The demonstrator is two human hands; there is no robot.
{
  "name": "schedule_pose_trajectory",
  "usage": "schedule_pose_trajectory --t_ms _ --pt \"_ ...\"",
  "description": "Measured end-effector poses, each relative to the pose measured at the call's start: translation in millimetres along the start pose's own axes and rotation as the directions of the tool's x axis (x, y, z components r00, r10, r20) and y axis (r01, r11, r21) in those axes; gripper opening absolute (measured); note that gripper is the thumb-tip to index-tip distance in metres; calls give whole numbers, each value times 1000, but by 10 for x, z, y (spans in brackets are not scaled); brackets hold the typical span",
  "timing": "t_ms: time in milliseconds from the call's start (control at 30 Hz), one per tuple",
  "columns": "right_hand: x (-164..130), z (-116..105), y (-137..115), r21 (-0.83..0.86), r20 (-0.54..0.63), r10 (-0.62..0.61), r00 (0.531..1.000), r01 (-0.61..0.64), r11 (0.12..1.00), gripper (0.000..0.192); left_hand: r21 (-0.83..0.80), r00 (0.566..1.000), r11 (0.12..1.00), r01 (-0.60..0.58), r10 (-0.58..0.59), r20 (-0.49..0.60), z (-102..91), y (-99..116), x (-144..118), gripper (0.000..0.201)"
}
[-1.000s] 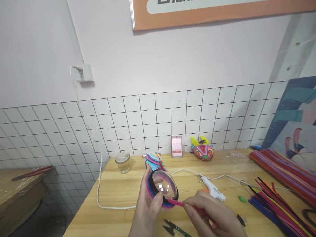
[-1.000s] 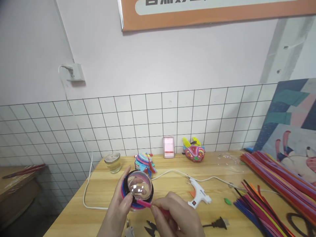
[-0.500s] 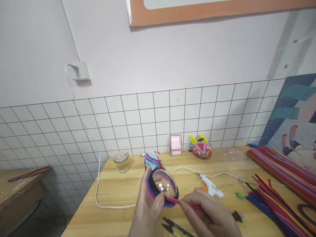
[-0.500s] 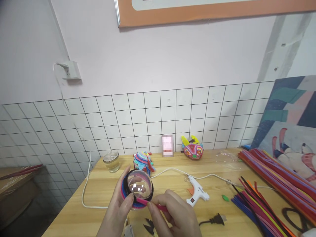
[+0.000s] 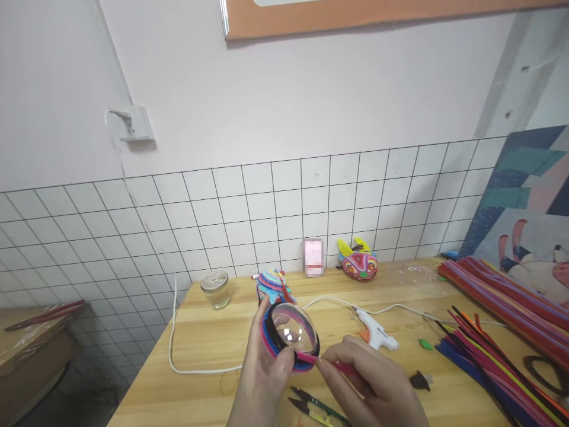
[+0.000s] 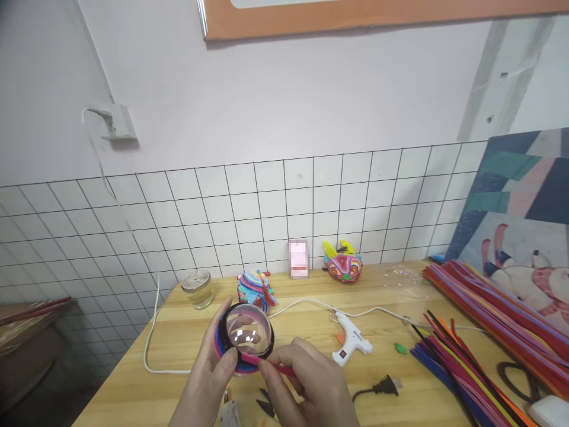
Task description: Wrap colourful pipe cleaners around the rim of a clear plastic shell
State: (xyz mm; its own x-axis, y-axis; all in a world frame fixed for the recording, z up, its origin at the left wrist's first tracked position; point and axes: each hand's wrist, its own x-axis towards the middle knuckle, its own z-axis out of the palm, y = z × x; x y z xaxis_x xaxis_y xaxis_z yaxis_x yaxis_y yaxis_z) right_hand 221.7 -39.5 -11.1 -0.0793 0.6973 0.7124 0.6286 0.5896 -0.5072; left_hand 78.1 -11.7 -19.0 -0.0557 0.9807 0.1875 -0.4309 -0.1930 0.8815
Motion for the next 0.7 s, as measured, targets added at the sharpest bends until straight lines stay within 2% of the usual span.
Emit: schedule_pose_trajectory --t_ms 300,467,600,700 --pt "21 -5 -16 2 -4 -24 1000 24 1000 19 -32 999 999 25 -24 26 -34 -46 8 85" --pt "33 -15 -15 -5 -4 -67 998 67 998 17 -40 996 998 43 -40 78 -34 -49 -2 87" --pt "44 -22 -3 -16 -5 -77 997 76 997 16 -15 997 997 74 -73 37 -10 -44 -5 90" --pt "55 -31 -6 -31 13 -101 995 101 994 16 15 999 999 52 -53 15 -12 -55 3 87"
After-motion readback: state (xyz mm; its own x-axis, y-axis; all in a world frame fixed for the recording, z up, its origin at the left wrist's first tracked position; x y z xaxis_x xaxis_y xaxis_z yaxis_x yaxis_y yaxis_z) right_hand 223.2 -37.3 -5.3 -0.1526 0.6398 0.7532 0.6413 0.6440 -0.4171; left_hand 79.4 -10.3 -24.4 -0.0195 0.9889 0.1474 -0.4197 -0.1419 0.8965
